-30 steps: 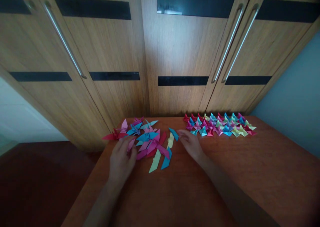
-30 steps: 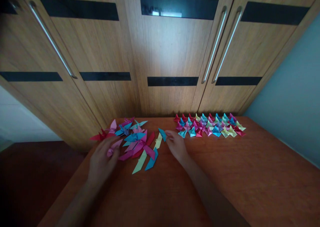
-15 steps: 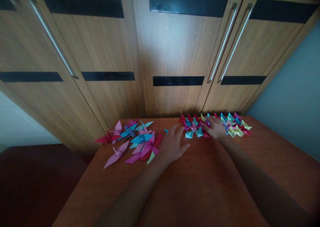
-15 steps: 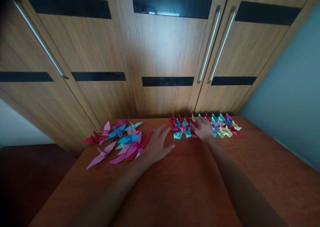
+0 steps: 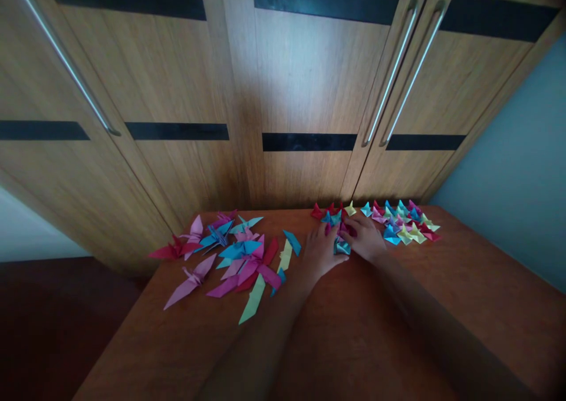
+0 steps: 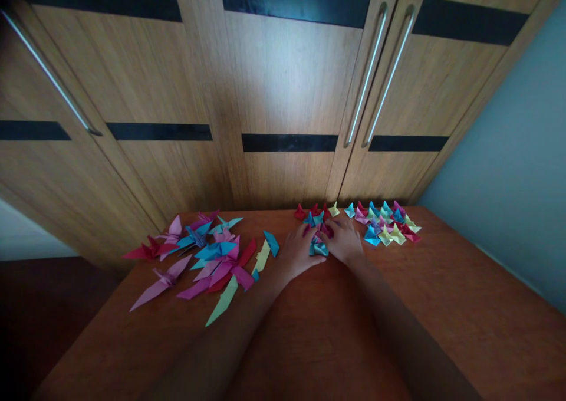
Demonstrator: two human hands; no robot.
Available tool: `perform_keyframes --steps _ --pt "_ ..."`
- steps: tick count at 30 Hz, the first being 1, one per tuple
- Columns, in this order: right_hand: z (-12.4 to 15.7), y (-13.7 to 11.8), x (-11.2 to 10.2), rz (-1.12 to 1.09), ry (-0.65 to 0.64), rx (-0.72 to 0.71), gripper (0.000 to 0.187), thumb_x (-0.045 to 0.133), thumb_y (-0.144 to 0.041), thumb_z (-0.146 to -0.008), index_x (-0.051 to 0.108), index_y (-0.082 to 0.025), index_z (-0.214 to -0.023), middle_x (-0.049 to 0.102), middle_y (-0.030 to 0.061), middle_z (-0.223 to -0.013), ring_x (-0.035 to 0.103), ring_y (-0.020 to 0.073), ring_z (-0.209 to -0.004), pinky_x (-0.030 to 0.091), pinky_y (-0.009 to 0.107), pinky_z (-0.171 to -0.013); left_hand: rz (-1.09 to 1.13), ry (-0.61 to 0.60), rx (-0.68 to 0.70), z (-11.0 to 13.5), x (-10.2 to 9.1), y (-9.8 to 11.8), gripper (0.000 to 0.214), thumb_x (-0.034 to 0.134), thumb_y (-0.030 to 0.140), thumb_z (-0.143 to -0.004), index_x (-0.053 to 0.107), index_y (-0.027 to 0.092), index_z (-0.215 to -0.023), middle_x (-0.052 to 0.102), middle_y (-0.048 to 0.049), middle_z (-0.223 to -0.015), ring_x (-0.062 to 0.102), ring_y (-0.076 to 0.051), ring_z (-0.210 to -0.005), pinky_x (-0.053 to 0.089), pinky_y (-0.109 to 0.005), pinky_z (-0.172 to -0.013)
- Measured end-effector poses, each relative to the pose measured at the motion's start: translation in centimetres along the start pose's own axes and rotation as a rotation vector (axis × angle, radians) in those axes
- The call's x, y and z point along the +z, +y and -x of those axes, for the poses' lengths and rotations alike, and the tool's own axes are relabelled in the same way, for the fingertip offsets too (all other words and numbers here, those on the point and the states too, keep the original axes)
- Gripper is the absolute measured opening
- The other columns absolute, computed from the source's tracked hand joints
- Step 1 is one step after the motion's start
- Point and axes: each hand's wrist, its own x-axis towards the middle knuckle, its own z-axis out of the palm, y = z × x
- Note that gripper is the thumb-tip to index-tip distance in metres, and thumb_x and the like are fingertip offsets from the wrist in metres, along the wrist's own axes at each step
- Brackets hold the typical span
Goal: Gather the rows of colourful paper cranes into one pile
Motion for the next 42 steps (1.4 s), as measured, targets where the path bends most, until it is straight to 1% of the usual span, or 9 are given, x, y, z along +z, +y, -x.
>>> perform_keyframes --steps 5,11,18,21,23,27,32,37,42 --pt "1.8 -2.0 0.3 -0.069 0.036 -0.025 0.035 0.055 -0.037 -0.078 0.068 -0.024 -0.108 0.061 0.0086 -0.118 0.052 0.0270 -0.112 0.039 0.042 -0.098 0.049 0.012 0.028 1.4 0.0 0.9 0.061 0.070 0.017 -0.070 0.044 0.024 -0.125 0.046 -0.0085 -0.128 0.044 -0.026 -0.120 0.036 -0.041 -0.103" --pt "2.5 -3.4 -1.1 -0.261 -0.008 -0.038 0.034 0.053 -0.032 -0.079 0.065 -0.029 -0.110 0.067 0.0041 -0.109 0.060 0.0232 -0.103 0.045 0.039 -0.093 0.087 0.038 0.025 3.1 -0.7 1.5 0.060 0.065 0.007 -0.069 0.045 0.025 -0.123 0.050 -0.0082 -0.123 0.047 -0.026 -0.116 0.038 -0.044 -0.100" --pt "3.3 1.3 -2.6 -0.341 0.085 0.141 0.045 0.052 -0.046 -0.082 0.059 -0.023 -0.120 0.058 0.0076 -0.127 0.050 0.0262 -0.121 0.036 0.045 -0.104 0.097 0.030 0.031 4.3 -1.9 0.9 0.075 0.075 0.024 -0.065 0.039 0.025 -0.131 0.049 -0.0091 -0.125 0.044 -0.028 -0.120 0.034 -0.046 -0.102" --pt "4.3 2.8 -2.1 -0.442 0.032 0.221 0.049 0.051 -0.051 -0.082 0.058 -0.024 -0.122 0.058 0.0075 -0.128 0.051 0.0267 -0.121 0.036 0.046 -0.103 0.077 0.000 0.032 4.2 -1.7 1.0 0.093 0.083 0.039 -0.055 0.036 0.027 -0.134 0.044 -0.0106 -0.132 0.042 -0.032 -0.123 0.035 -0.048 -0.101" --pt "5.0 2.4 -1.7 -0.501 0.006 0.214 0.046 0.052 -0.051 -0.082 0.061 -0.025 -0.119 0.060 0.0068 -0.125 0.053 0.0269 -0.119 0.037 0.047 -0.103 0.057 -0.034 0.041 4.1 -1.3 1.2 0.100 0.084 0.047 -0.050 0.035 0.028 -0.136 0.041 -0.0114 -0.134 0.043 -0.034 -0.122 0.036 -0.049 -0.099" --pt "6.0 -1.2 -0.9 -0.759 -0.008 0.184 0.043 0.058 -0.048 -0.078 0.063 -0.027 -0.115 0.064 0.0032 -0.119 0.057 0.0253 -0.113 0.040 0.044 -0.101 0.067 -0.056 0.079 3.8 -0.5 1.6 0.100 0.082 0.051 -0.052 0.035 0.028 -0.137 0.040 -0.0127 -0.136 0.043 -0.035 -0.122 0.036 -0.050 -0.100" --pt "6.9 -6.3 -1.3 -1.257 0.037 0.404 0.037 0.065 -0.044 -0.073 0.067 -0.022 -0.103 0.069 0.0044 -0.107 0.063 0.0257 -0.099 0.050 0.040 -0.085 0.167 -0.057 0.097 4.4 -1.9 1.6 0.089 0.084 0.037 -0.056 0.043 0.025 -0.133 0.042 -0.0113 -0.135 0.043 -0.031 -0.124 0.038 -0.044 -0.103" --pt "7.2 -11.0 -2.4 -1.744 -0.074 0.659 0.023 0.058 -0.036 -0.076 0.066 -0.021 -0.091 0.072 0.0049 -0.095 0.067 0.0252 -0.085 0.055 0.037 -0.067 0.257 0.049 0.032 6.4 -6.0 1.7 0.065 0.076 0.025 -0.068 0.049 0.028 -0.127 0.045 -0.0067 -0.135 0.044 -0.024 -0.125 0.038 -0.040 -0.105" --pt "5.9 -18.1 -1.6 -1.945 -0.112 0.587 0.020 0.054 -0.036 -0.077 0.065 -0.022 -0.086 0.071 0.0033 -0.091 0.066 0.0229 -0.088 0.054 0.035 -0.072 0.157 0.204 -0.050 8.6 -11.7 1.4 0.047 0.063 0.015 -0.075 0.055 0.026 -0.120 0.052 -0.0067 -0.130 0.048 -0.023 -0.121 0.038 -0.042 -0.105"
